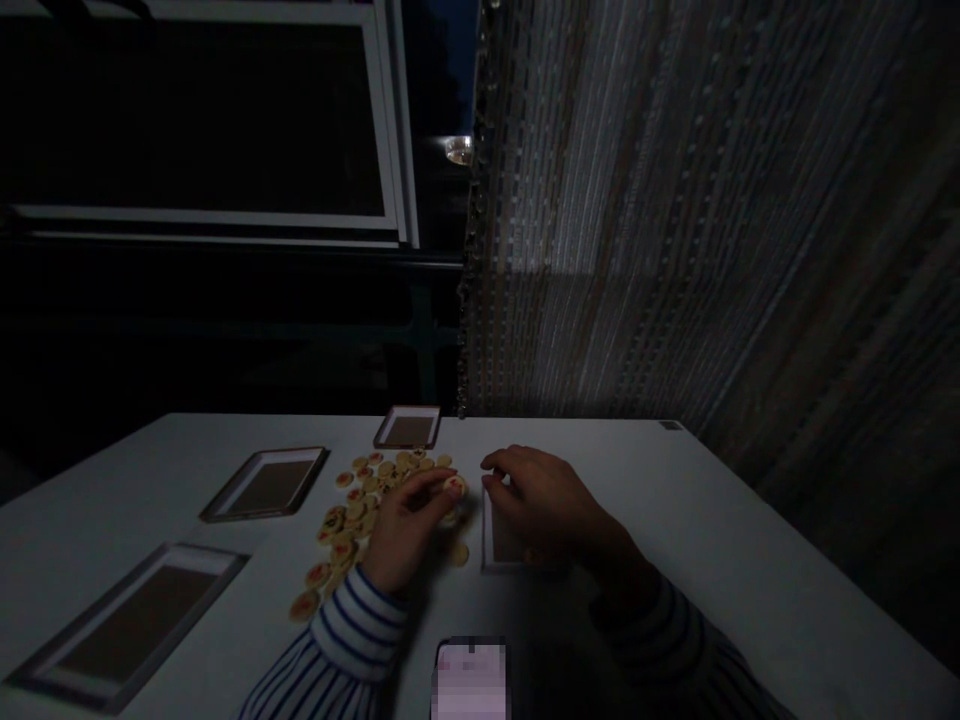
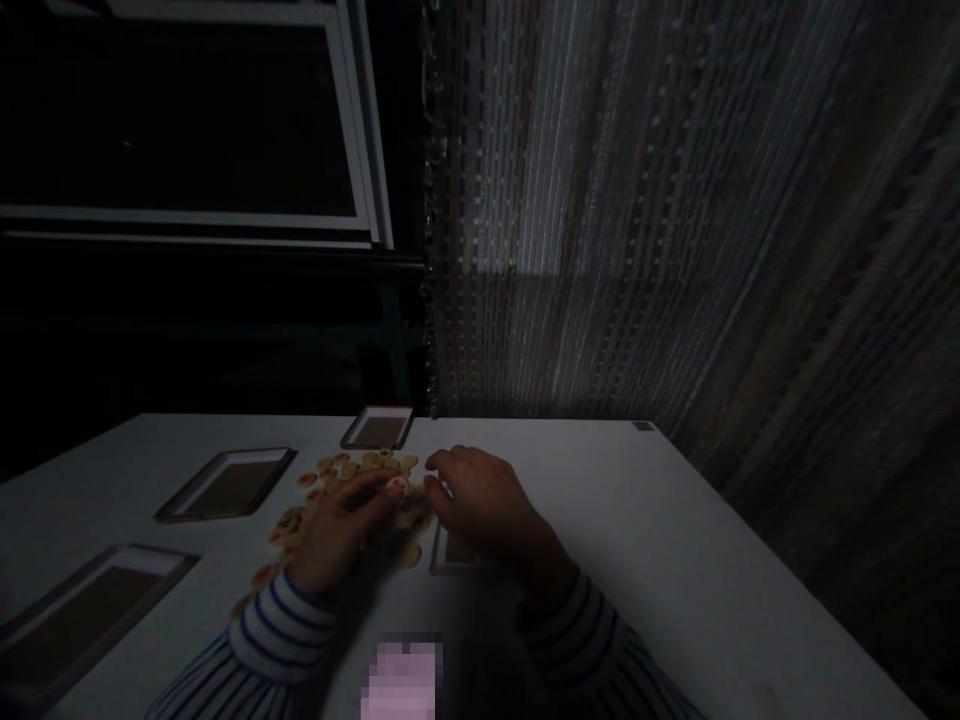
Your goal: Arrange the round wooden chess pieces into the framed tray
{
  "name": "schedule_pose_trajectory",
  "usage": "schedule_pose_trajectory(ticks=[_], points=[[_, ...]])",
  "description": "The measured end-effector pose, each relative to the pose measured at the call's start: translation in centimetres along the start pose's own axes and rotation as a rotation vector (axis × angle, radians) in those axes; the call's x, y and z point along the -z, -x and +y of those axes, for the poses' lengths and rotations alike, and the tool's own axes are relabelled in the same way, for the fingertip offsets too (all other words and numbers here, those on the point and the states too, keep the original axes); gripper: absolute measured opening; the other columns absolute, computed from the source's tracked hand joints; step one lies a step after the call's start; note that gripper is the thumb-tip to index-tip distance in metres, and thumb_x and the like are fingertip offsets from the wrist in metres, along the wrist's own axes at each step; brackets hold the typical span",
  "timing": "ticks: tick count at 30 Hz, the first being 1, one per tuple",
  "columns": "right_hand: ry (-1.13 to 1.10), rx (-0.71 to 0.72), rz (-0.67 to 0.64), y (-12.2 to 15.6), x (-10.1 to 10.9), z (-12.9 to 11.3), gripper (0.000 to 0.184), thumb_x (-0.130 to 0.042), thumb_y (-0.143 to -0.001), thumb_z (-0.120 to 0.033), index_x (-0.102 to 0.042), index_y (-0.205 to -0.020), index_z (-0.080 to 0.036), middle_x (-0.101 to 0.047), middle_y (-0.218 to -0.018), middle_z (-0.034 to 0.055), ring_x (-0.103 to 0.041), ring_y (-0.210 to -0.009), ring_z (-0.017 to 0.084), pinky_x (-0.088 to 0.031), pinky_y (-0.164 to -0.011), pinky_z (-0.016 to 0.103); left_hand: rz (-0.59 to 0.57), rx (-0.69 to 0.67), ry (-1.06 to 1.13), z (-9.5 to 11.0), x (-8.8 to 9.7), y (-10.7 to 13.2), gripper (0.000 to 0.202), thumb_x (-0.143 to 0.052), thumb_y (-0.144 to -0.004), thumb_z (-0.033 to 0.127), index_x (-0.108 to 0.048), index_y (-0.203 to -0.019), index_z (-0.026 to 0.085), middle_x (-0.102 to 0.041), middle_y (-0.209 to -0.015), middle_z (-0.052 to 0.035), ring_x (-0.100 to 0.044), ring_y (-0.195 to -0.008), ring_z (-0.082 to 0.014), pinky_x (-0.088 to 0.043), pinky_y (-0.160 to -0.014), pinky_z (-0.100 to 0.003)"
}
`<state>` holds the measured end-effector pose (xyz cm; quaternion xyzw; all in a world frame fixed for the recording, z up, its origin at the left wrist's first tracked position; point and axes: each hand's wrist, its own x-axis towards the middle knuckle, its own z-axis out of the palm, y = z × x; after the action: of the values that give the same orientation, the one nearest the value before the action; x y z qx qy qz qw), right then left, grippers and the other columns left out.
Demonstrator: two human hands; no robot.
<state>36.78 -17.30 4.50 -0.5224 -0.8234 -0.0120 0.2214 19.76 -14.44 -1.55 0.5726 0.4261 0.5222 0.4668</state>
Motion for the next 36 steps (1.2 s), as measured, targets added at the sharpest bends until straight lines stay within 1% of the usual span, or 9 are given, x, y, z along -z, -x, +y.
schedule_pose_trajectory(ticks=[4,7,11,14,19,24,32,34,36], points=[[0.014,-0.021,-0.01,0.0,-0.1,0.4,0.027,-0.037,-0.086,-0.028,-0.056,-0.103,-0.018,-0.062,-0.09,0.0046,-0.055,-0.082,0.015,-0.037,-0.074,0.026,0.018,-0.004,0.014,-1.8,-1.6,-0.4,0.028,-0.064,-0.067,0.035,-0.065,-0.087,0.016,-0.067,-0.082,-0.004,-0.061,-0.078,-0.0165,-0.048,-0.074,-0.03],[0.042,-0.031,-0.048,-0.1,-0.3,0.6,0.027,-0.038,-0.085,-0.028,-0.056,-0.103,-0.018,-0.062,-0.092,0.0049,-0.055,-0.085,0.016,-0.037,-0.074,0.027,-0.009,0.025,0.04,-3.0,-2.1,-0.1,0.025,-0.065,-0.066,0.034,-0.066,-0.083,0.016,-0.068,-0.083,-0.0049,-0.061,-0.08,-0.0172,-0.048,-0.076,-0.031],[0.11,-0.022,-0.158,-0.3,-0.9,0.8,0.025,-0.039,-0.084,-0.028,-0.057,-0.099,-0.02,-0.063,-0.092,0.0046,-0.056,-0.085,0.017,-0.037,-0.071,0.027,0.002,0.079,0.013,-3.5,-2.0,0.4,0.028,-0.067,-0.062,0.035,-0.068,-0.081,0.015,-0.069,-0.082,-0.0067,-0.062,-0.081,-0.0198,-0.048,-0.079,-0.035],[0.158,0.005,-0.276,-0.4,-1.5,0.9,0.024,-0.037,-0.084,-0.026,-0.059,-0.092,-0.02,-0.064,-0.089,0.0048,-0.057,-0.082,0.017,-0.037,-0.068,0.027,0.049,0.106,0.019,-3.6,-1.7,0.5,0.029,-0.068,-0.06,0.037,-0.069,-0.08,0.015,-0.07,-0.083,-0.0078,-0.062,-0.083,-0.0216,-0.047,-0.082,-0.038],[0.139,0.027,-0.363,-0.4,-1.8,0.9,0.025,-0.037,-0.084,-0.029,-0.059,-0.095,-0.021,-0.064,-0.091,0.0045,-0.057,-0.082,0.017,-0.037,-0.067,0.027,0.072,0.131,0.054,-3.9,-1.7,0.5,0.033,-0.068,-0.06,0.037,-0.069,-0.082,0.014,-0.07,-0.087,-0.0096,-0.061,-0.09,-0.0232,-0.042,-0.089,-0.039],[0.062,0.02,-0.338,-0.3,-2.1,0.9,0.028,-0.043,-0.081,-0.033,-0.054,-0.104,-0.022,-0.064,-0.089,0.0025,-0.058,-0.081,0.017,-0.037,-0.064,0.026,0.029,0.154,0.094,-3.8,-1.9,0.6,0.036,-0.067,-0.062,0.039,-0.069,-0.087,0.013,-0.069,-0.089,-0.0093,-0.061,-0.091,-0.0236,-0.041,-0.09,-0.039],[0.093,0.05,-0.329,-0.4,-2.4,1.3,0.029,-0.038,-0.083,-0.037,-0.055,-0.103,-0.022,-0.064,-0.093,0.0049,-0.057,-0.081,0.018,-0.036,-0.063,0.027,-0.035,0.124,0.097,-4.1,-2.0,0.8,0.036,-0.063,-0.067,0.039,-0.067,-0.091,0.013,-0.068,-0.094,-0.0087,-0.059,-0.094,-0.023,-0.042,-0.089,-0.037],[0.104,0.051,-0.329,-0.4,-2.2,1.4,0.028,-0.039,-0.083,-0.037,-0.056,-0.1,-0.022,-0.064,-0.09,0.0045,-0.057,-0.078,0.018,-0.035,-0.061,0.026,-0.035,0.143,0.143,-3.9,-2.2,0.9,0.036,-0.063,-0.066,0.038,-0.066,-0.091,0.013,-0.069,-0.092,-0.0085,-0.061,-0.089,-0.0219,-0.045,-0.085,-0.035],[0.109,0.057,-0.327,-0.3,-1.9,1.4,0.027,-0.04,-0.083,-0.038,-0.056,-0.097,-0.022,-0.064,-0.088,0.004,-0.057,-0.076,0.017,-0.034,-0.06,0.026,-0.028,0.191,0.184,-3.6,-2.3,0.9,0.035,-0.066,-0.063,0.038,-0.066,-0.087,0.012,-0.07,-0.086,-0.0082,-0.063,-0.079,-0.02,-0.048,-0.076,-0.032]])
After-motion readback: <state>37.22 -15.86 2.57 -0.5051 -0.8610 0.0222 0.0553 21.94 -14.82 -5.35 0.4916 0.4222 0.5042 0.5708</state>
